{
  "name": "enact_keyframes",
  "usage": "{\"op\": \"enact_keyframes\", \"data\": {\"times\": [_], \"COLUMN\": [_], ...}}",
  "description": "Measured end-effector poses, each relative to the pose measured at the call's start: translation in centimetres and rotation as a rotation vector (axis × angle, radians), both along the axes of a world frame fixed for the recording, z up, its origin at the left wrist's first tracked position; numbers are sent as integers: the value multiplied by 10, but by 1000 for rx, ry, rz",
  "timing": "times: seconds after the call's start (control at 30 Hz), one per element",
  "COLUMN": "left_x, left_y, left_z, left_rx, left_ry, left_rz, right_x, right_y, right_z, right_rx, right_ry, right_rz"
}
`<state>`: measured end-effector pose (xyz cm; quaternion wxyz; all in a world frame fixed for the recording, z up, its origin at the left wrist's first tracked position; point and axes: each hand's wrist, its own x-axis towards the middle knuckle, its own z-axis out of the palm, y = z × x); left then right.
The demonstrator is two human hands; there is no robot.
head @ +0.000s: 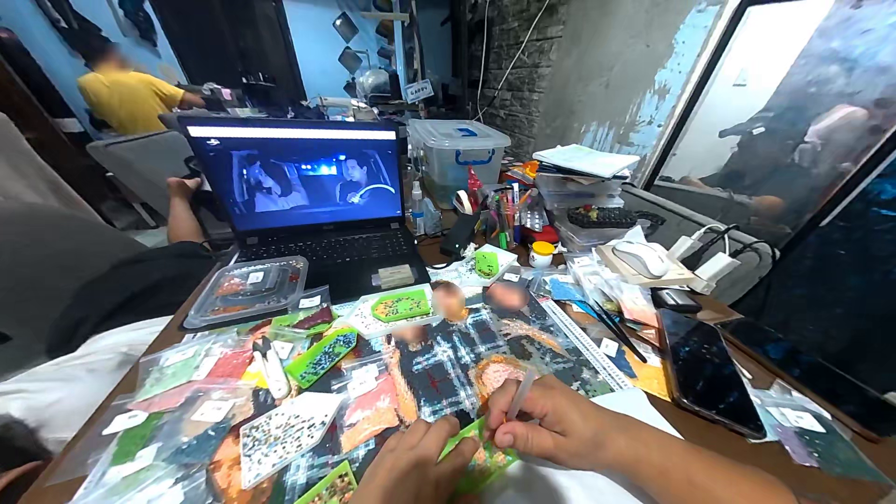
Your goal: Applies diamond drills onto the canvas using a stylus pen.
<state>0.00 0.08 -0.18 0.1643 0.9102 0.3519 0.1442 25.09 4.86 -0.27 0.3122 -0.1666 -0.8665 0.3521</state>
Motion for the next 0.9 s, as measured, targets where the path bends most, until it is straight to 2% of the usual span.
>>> {"op": "enact_keyframes", "data": {"times": [0.43,0.77,0.9], "left_x": [0,-2,0], "left_y": [0,1,-1], "left_z": [1,3,5], "left_rx": [0,-52,-101], "left_ry": [11,-1,-46], "left_rz": [-2,-5,-30], "right_x": [0,12,20], "right_y": [-2,3,11], "right_z": [3,13,18], "right_rx": [56,-352,-370], "right_ry": [-49,137,167], "right_rz": [15,-154,-232]}}
